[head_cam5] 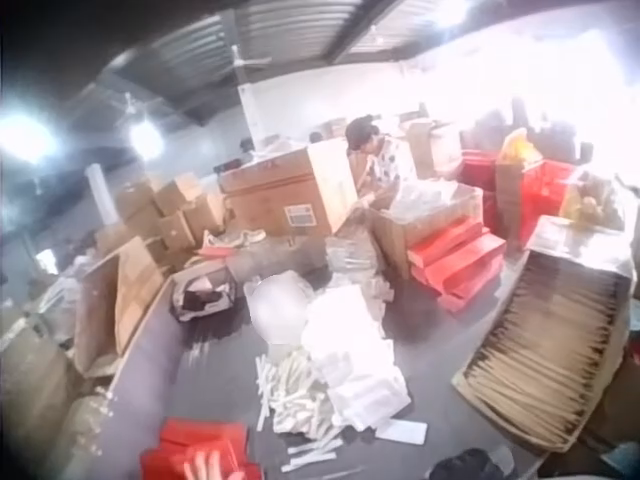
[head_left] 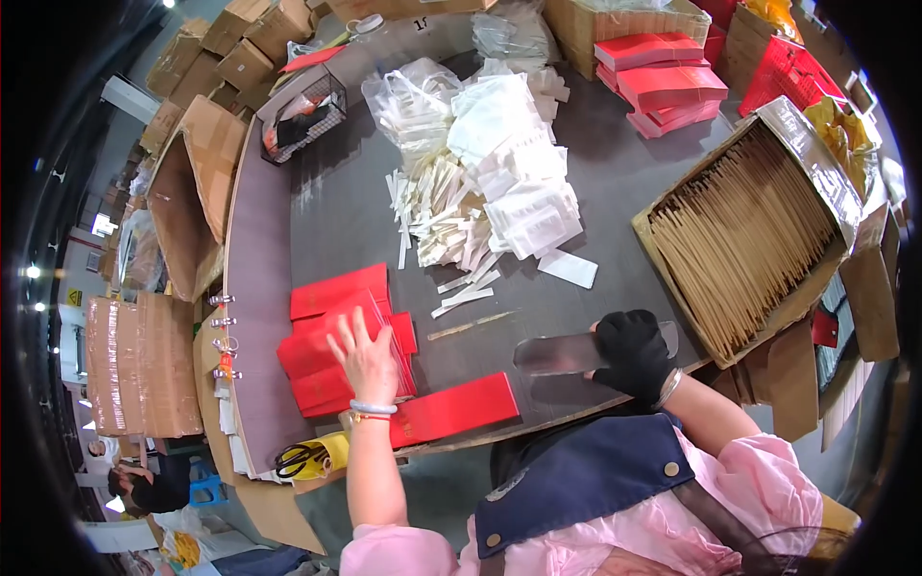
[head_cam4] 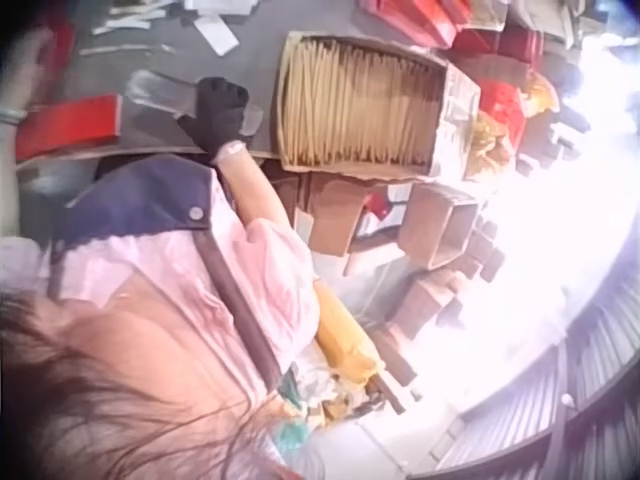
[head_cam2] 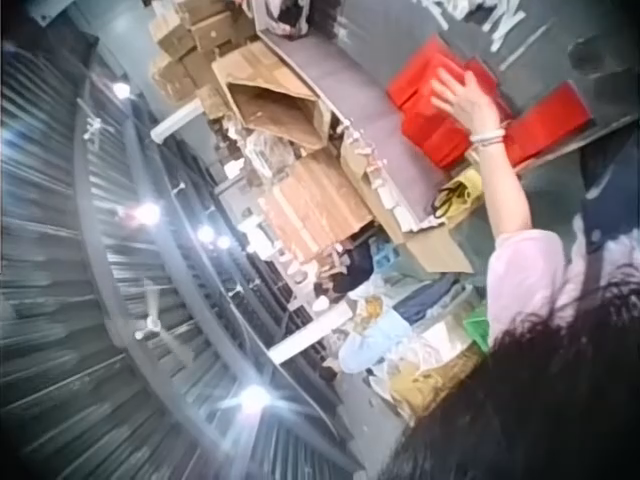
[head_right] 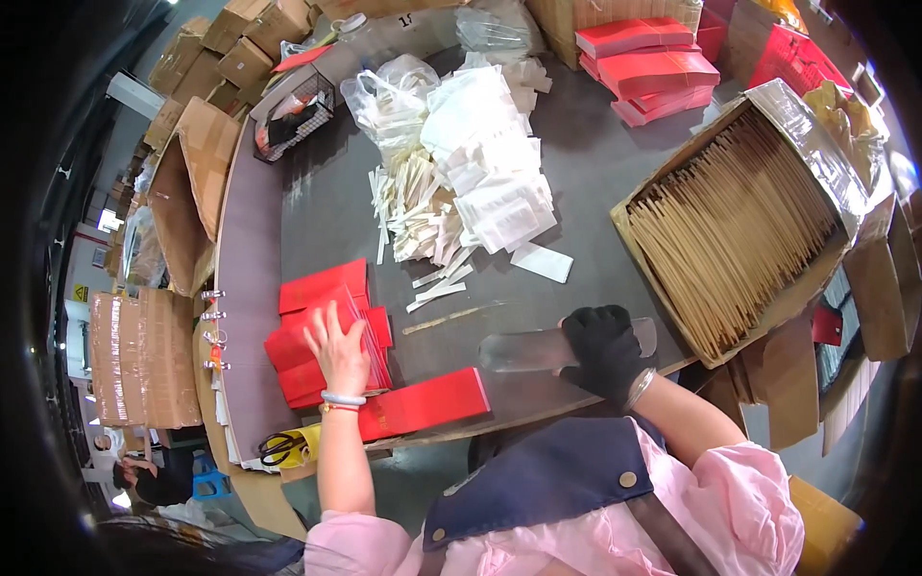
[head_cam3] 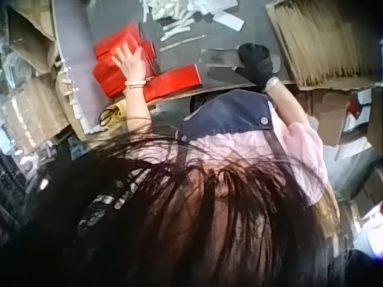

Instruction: Packaging sets of disposable chopsticks and napkins into red paper sleeves.

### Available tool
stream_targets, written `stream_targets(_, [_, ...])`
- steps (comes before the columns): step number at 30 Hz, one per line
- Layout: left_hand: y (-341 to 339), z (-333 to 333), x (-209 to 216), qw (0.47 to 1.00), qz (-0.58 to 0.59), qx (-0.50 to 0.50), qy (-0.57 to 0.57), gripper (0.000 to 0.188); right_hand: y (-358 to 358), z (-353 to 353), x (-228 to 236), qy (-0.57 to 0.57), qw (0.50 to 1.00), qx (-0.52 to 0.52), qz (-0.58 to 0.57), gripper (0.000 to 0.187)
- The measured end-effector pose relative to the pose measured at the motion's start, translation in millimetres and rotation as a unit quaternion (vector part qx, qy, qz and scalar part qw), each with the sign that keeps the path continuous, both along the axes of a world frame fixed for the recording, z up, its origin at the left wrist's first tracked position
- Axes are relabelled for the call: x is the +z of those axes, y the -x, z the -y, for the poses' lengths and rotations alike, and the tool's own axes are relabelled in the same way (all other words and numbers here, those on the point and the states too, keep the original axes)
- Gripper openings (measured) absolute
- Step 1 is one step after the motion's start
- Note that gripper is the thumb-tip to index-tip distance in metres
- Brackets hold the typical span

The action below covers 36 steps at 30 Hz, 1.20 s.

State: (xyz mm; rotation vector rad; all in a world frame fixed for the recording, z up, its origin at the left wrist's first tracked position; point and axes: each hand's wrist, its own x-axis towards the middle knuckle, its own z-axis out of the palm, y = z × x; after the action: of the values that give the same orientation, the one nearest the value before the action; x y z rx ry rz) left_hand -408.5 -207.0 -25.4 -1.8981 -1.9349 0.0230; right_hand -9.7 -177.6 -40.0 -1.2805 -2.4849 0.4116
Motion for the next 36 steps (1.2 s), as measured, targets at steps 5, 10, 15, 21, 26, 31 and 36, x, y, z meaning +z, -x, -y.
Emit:
stream_targets(5, [-81.8, 41.3, -35.7, 0.909, 0.407, 0.022, 0.083, 0.06, 6.9, 5.8, 4.4, 0.016, 0.999, 0.011, 0.039, 0.062])
stream_targets(10, [-129.8, 65.7, -70.0, 0.92, 0.373, 0.097, 0.069, 0.082, 14.4, 4.3, 9.5, 0.085, 0.988, 0.049, 0.12, 0.062])
stream_targets(15, [-118.7, 65.6, -76.3, 0.901, 0.422, 0.068, 0.076, 0.087, 14.2, 4.0, 4.2, 0.077, 0.986, 0.08, 0.124, 0.065])
stream_targets(21, [-123.0, 62.1, -72.1, 0.891, 0.435, 0.068, 0.11, 0.087, 62.8, 12.4, -17.4, 0.143, 0.979, 0.128, 0.07, 0.068])
stream_targets(26, [-105.2, 36.7, -66.1, 0.877, 0.448, 0.057, 0.166, 0.073, 74.4, -22.5, -12.7, 0.19, 0.963, 0.128, 0.14, 0.066])
stream_targets(31, [-79.3, -49.0, -85.3, 0.939, 0.336, -0.046, -0.065, 0.032, 36.0, -85.0, -68.2, -0.054, 0.994, -0.091, -0.031, 0.043])
stream_targets(36, [-68.7, -56.3, -96.1, 0.938, 0.345, -0.021, 0.036, 0.01, 18.4, -72.8, -79.9, -0.062, 0.994, 0.079, 0.035, 0.037])
